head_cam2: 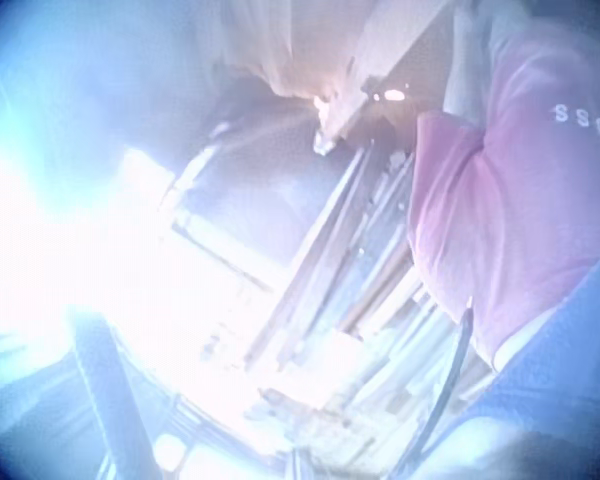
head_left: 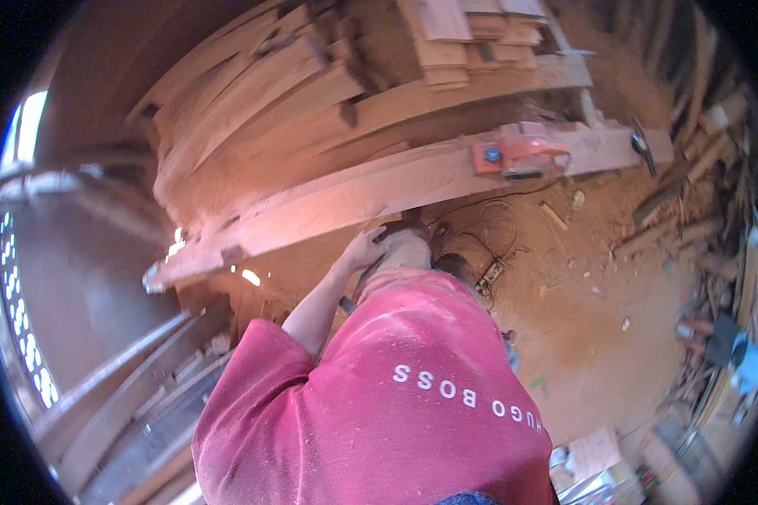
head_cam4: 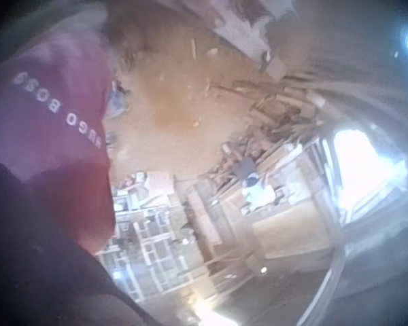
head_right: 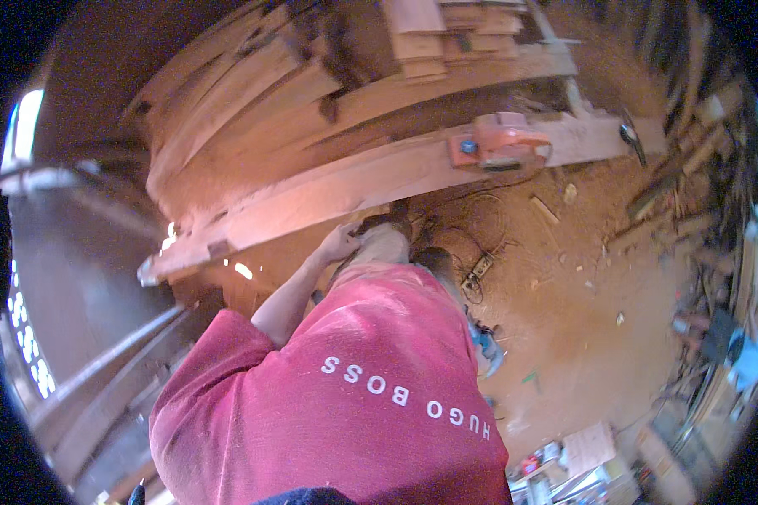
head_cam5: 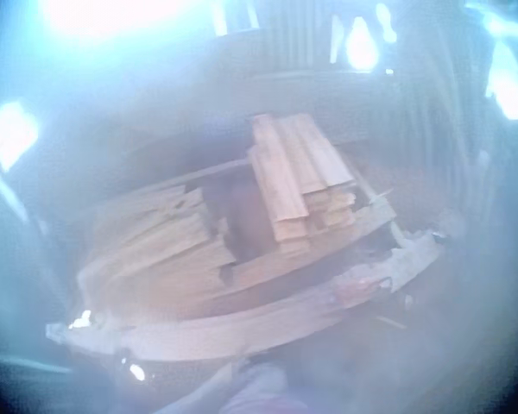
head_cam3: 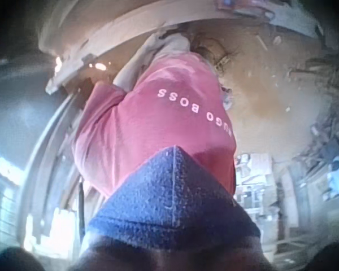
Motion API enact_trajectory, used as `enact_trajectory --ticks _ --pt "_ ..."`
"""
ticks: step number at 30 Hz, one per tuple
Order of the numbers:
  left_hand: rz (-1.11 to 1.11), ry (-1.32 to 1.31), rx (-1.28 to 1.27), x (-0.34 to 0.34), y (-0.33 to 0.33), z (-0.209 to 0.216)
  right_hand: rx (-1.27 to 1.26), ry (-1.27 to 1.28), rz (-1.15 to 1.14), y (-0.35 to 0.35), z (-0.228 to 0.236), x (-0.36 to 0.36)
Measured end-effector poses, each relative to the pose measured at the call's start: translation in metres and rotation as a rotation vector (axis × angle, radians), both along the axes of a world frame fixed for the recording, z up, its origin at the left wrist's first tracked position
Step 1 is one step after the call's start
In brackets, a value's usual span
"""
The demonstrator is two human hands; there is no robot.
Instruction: The person cuts a wooden plank with a circular saw and then shapes the edge of the plank using a power planer.
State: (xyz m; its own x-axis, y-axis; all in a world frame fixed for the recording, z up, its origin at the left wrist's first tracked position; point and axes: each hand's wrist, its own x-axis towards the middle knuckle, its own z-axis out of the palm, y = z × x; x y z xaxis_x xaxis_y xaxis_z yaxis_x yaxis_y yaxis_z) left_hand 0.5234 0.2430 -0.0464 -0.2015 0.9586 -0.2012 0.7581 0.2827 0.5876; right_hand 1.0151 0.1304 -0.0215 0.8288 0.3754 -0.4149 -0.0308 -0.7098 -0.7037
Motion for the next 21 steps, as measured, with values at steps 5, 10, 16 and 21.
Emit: enact_trajectory --ticks 5,10,16,21 --pt "0.296 -0.249 -0.515 -0.052 -0.046 0.005 0.076 0.007 0.055 0.015 0.006 0.032" --pt "0.6 -0.314 -0.415 -0.064 -0.11 -0.019 0.023 -0.001 0.124 0.08 0.064 0.004" --pt "0.531 -0.305 -0.398 -0.072 -0.143 -0.028 0.279 -0.046 0.738 0.143 0.187 -0.092" --pt "0.681 -0.327 -0.382 -0.11 -0.18 -0.026 0.224 -0.151 1.418 0.209 0.203 -0.185"
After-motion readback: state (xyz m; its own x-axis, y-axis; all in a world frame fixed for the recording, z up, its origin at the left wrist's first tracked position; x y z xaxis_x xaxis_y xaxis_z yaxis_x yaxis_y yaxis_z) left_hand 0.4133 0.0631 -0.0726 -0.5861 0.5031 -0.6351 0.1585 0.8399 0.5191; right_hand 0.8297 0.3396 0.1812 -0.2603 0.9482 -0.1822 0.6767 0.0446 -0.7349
